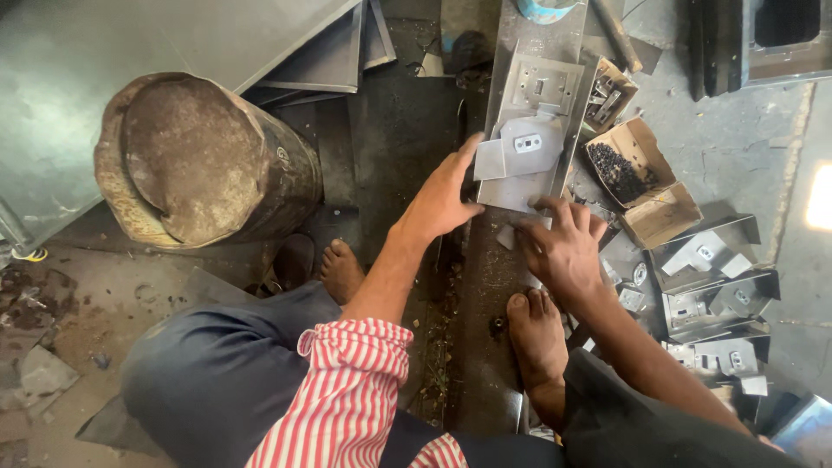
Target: The person assembles small metal parts by hand, using a hammer to tap components into place on a metal jig. The person repeatedly picks up parts, aligns them, and hammers them before moving to the next unit.
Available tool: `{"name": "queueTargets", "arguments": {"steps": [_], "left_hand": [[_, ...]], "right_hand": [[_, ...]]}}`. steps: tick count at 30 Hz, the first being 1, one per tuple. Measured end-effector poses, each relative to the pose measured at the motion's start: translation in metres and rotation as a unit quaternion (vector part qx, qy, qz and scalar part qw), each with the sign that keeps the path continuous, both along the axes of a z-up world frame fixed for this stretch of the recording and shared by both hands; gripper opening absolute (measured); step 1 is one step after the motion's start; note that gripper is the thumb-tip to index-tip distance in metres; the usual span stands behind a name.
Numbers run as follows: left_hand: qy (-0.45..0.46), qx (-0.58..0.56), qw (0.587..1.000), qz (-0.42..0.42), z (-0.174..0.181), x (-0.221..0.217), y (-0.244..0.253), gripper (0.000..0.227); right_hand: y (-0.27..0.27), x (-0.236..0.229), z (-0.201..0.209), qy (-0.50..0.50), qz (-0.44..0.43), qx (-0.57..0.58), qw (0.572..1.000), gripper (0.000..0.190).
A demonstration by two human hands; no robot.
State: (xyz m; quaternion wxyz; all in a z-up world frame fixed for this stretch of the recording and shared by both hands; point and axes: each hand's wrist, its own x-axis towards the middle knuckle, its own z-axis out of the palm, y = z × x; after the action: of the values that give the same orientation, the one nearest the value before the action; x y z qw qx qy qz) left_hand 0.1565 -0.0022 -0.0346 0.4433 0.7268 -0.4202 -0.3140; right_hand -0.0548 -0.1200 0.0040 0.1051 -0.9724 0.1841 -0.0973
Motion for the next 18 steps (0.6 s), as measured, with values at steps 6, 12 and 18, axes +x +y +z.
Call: {"name": "queueTargets", "arguments": {"steps": [6, 12, 18], "left_hand": [[-0.010, -0.044, 0.999, 0.020, -0.015, -0.001, 0.000, 0.106], [-0.018, -0.071, 0.997, 0.022, -0.012, -0.004, -0.001, 0.110], [-0.001, -0.028, 0.999, 0.027, -0.006, -0.007, 0.000, 0.119]], "right_hand": [[-0.030, 0.021, -0.013, -0.001, 0.052, -0.049, 0.997, 0.017], [-0.053, 0.042, -0.017, -0.020, 0.062, -0.034, 0.997, 0.020], [-0.031, 0.021, -0.014, -0.005, -0.057, 0.025, 0.998, 0.027]]}}
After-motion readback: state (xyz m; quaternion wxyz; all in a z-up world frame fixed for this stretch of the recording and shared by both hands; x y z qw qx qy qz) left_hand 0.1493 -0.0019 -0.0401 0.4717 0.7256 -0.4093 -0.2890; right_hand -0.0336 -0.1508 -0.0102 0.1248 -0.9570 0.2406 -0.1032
